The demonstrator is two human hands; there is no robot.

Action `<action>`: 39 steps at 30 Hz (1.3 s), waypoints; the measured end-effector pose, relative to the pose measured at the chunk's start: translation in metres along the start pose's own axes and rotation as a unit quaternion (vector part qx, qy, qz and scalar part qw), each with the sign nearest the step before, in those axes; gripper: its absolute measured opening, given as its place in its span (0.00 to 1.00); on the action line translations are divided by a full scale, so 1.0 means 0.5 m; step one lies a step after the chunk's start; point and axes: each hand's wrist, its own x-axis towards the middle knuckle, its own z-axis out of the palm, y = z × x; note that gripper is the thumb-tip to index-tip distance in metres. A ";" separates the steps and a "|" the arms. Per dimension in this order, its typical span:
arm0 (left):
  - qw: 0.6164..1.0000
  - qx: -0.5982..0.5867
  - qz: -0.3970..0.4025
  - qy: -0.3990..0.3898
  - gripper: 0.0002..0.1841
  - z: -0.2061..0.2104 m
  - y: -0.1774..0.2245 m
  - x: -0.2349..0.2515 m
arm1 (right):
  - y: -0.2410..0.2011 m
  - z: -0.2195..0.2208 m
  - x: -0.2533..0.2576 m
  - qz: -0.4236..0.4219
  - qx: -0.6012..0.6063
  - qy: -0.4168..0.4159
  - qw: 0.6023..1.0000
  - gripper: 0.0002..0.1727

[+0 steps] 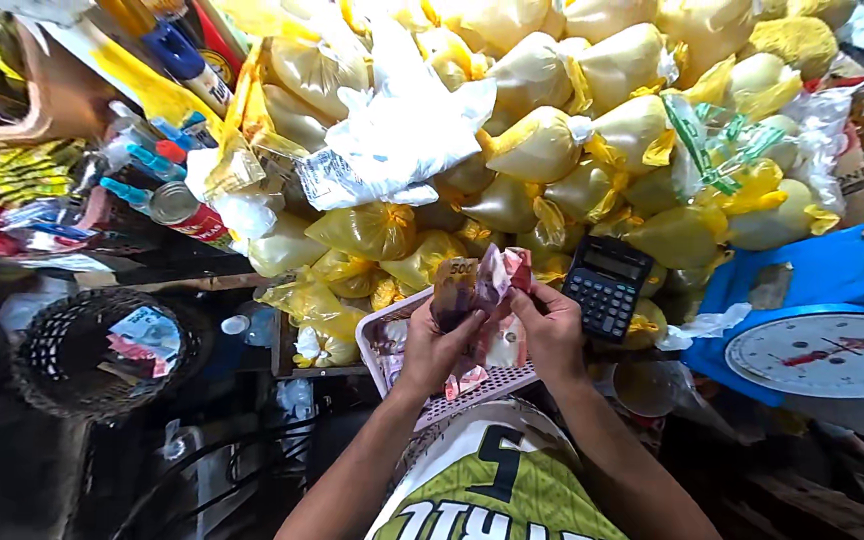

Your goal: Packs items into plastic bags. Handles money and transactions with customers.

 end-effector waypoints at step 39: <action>0.984 -0.141 -0.099 -0.050 0.14 0.051 0.002 0.030 | -0.051 -0.022 0.039 0.068 -0.067 -0.080 0.992 0.13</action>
